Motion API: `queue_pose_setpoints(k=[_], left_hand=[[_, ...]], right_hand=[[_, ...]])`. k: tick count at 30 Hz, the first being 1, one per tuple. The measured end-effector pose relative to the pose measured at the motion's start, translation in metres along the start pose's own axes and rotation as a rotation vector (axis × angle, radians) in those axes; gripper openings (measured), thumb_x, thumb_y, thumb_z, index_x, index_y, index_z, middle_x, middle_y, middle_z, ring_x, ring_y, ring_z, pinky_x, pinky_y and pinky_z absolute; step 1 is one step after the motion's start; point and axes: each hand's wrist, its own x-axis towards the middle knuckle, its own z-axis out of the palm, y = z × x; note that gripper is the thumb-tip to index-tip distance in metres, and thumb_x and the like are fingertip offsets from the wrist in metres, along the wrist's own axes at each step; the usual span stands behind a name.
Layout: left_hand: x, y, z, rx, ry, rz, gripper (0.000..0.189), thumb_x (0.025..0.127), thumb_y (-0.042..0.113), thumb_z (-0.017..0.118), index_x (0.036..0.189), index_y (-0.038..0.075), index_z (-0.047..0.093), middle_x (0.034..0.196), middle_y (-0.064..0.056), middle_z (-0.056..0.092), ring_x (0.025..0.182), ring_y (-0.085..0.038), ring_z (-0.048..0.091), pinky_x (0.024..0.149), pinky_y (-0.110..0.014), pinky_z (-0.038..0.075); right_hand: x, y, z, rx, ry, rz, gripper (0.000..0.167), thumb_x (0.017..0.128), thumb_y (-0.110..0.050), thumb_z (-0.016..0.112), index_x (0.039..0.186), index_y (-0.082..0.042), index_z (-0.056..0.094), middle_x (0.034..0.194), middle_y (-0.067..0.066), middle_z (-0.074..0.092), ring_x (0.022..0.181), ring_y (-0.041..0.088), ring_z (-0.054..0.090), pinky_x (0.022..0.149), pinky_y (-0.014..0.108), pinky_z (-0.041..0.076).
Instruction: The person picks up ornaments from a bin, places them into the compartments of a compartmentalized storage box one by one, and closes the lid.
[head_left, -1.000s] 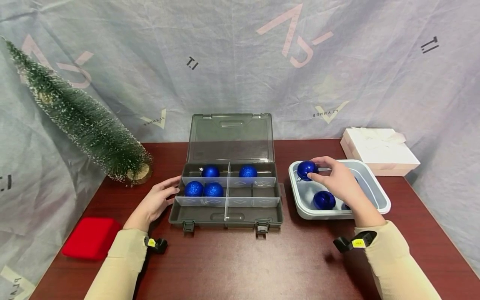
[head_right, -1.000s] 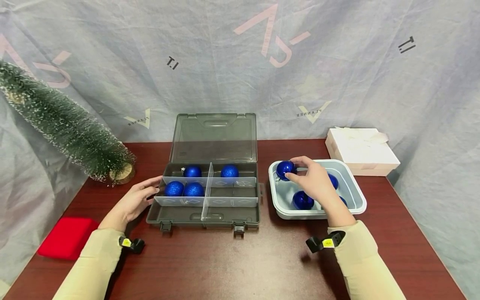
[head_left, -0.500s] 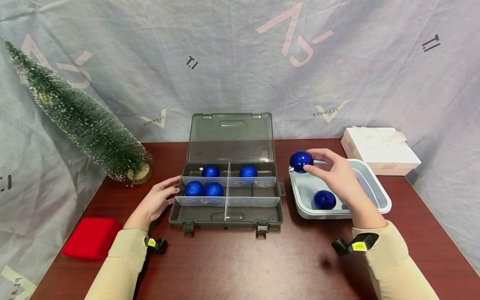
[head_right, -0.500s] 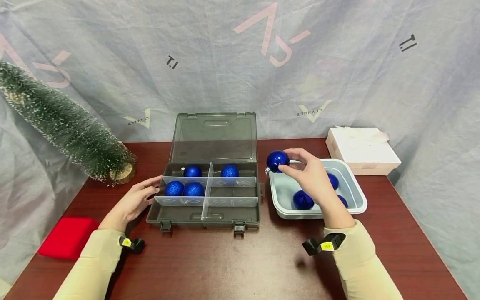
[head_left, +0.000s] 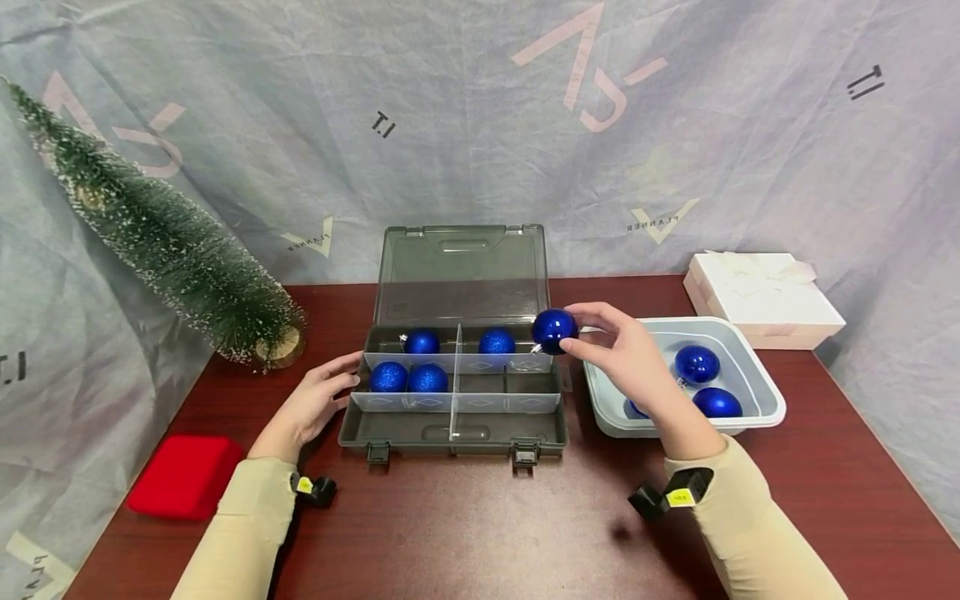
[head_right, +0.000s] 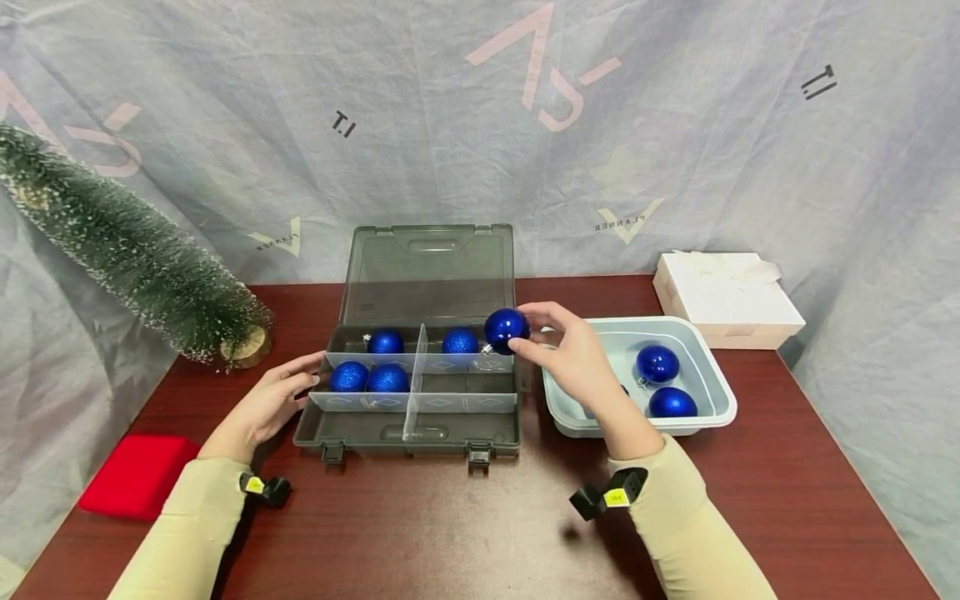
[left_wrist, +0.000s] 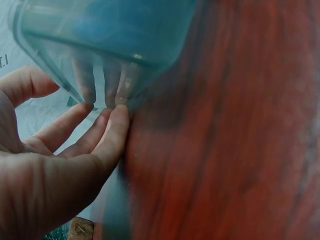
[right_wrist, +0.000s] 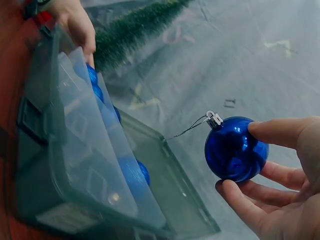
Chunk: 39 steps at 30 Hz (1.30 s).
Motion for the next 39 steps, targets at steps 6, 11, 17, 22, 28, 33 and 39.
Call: queue_pose_setpoints(k=[6, 11, 17, 22, 28, 33, 39], left_hand=[[0.001, 0.0, 0.001, -0.002, -0.001, 0.001, 0.061, 0.102, 0.004, 0.046, 0.159, -0.004, 0.025, 0.163, -0.024, 0.019, 0.144, -0.036, 0.021, 0.112, -0.055, 0.024], [0.002, 0.0, 0.001, -0.01, -0.004, 0.0, 0.062, 0.102, 0.003, 0.046, 0.159, -0.005, 0.025, 0.163, -0.025, 0.018, 0.146, -0.037, 0.019, 0.113, -0.057, 0.021], [0.002, -0.001, 0.0, -0.013, -0.004, 0.0, 0.062, 0.102, 0.003, 0.046, 0.159, -0.005, 0.025, 0.163, -0.025, 0.018, 0.146, -0.037, 0.019, 0.114, -0.058, 0.02], [0.002, -0.001, 0.0, -0.014, -0.007, 0.002, 0.062, 0.102, 0.003, 0.046, 0.159, -0.005, 0.025, 0.163, -0.025, 0.018, 0.146, -0.037, 0.019, 0.115, -0.059, 0.02], [0.002, -0.001, 0.001, -0.005, -0.004, 0.002, 0.061, 0.102, 0.003, 0.046, 0.159, -0.005, 0.025, 0.162, -0.025, 0.021, 0.144, -0.036, 0.022, 0.112, -0.055, 0.024], [0.002, -0.001, 0.0, 0.003, 0.004, 0.0, 0.061, 0.102, 0.003, 0.045, 0.159, -0.005, 0.026, 0.162, -0.025, 0.02, 0.143, -0.035, 0.023, 0.11, -0.053, 0.026], [0.002, -0.001, -0.001, 0.016, 0.007, 0.001, 0.06, 0.102, 0.004, 0.046, 0.159, -0.004, 0.027, 0.161, -0.024, 0.022, 0.139, -0.032, 0.027, 0.106, -0.048, 0.031]], right_hand=[[0.003, -0.004, 0.023, 0.026, -0.021, -0.036, 0.042, 0.091, -0.01, 0.078, 0.13, -0.003, 0.065, 0.121, 0.017, 0.07, 0.104, 0.029, 0.068, 0.083, 0.024, 0.053], [0.006, -0.002, 0.043, 0.087, -0.054, -0.046, 0.044, 0.09, -0.006, 0.079, 0.13, -0.001, 0.065, 0.124, 0.018, 0.068, 0.111, 0.031, 0.067, 0.092, 0.033, 0.053], [0.008, 0.001, 0.068, 0.113, -0.048, -0.034, 0.043, 0.087, -0.004, 0.08, 0.128, 0.001, 0.065, 0.122, 0.02, 0.069, 0.11, 0.033, 0.066, 0.088, 0.037, 0.056], [0.009, 0.008, 0.084, 0.055, -0.001, 0.006, 0.043, 0.085, -0.005, 0.081, 0.125, -0.001, 0.066, 0.119, 0.018, 0.07, 0.107, 0.032, 0.067, 0.084, 0.034, 0.057], [0.008, 0.02, 0.097, -0.04, 0.019, 0.031, 0.043, 0.084, -0.009, 0.084, 0.123, -0.003, 0.067, 0.119, 0.017, 0.07, 0.105, 0.03, 0.068, 0.083, 0.035, 0.058], [0.008, 0.02, 0.105, -0.103, 0.045, 0.015, 0.043, 0.081, -0.012, 0.087, 0.119, -0.003, 0.069, 0.113, 0.015, 0.073, 0.1, 0.028, 0.07, 0.082, 0.036, 0.058], [0.006, 0.02, 0.112, -0.211, 0.064, 0.002, 0.042, 0.078, -0.017, 0.09, 0.112, -0.005, 0.069, 0.104, 0.012, 0.075, 0.089, 0.023, 0.07, 0.077, 0.036, 0.058]])
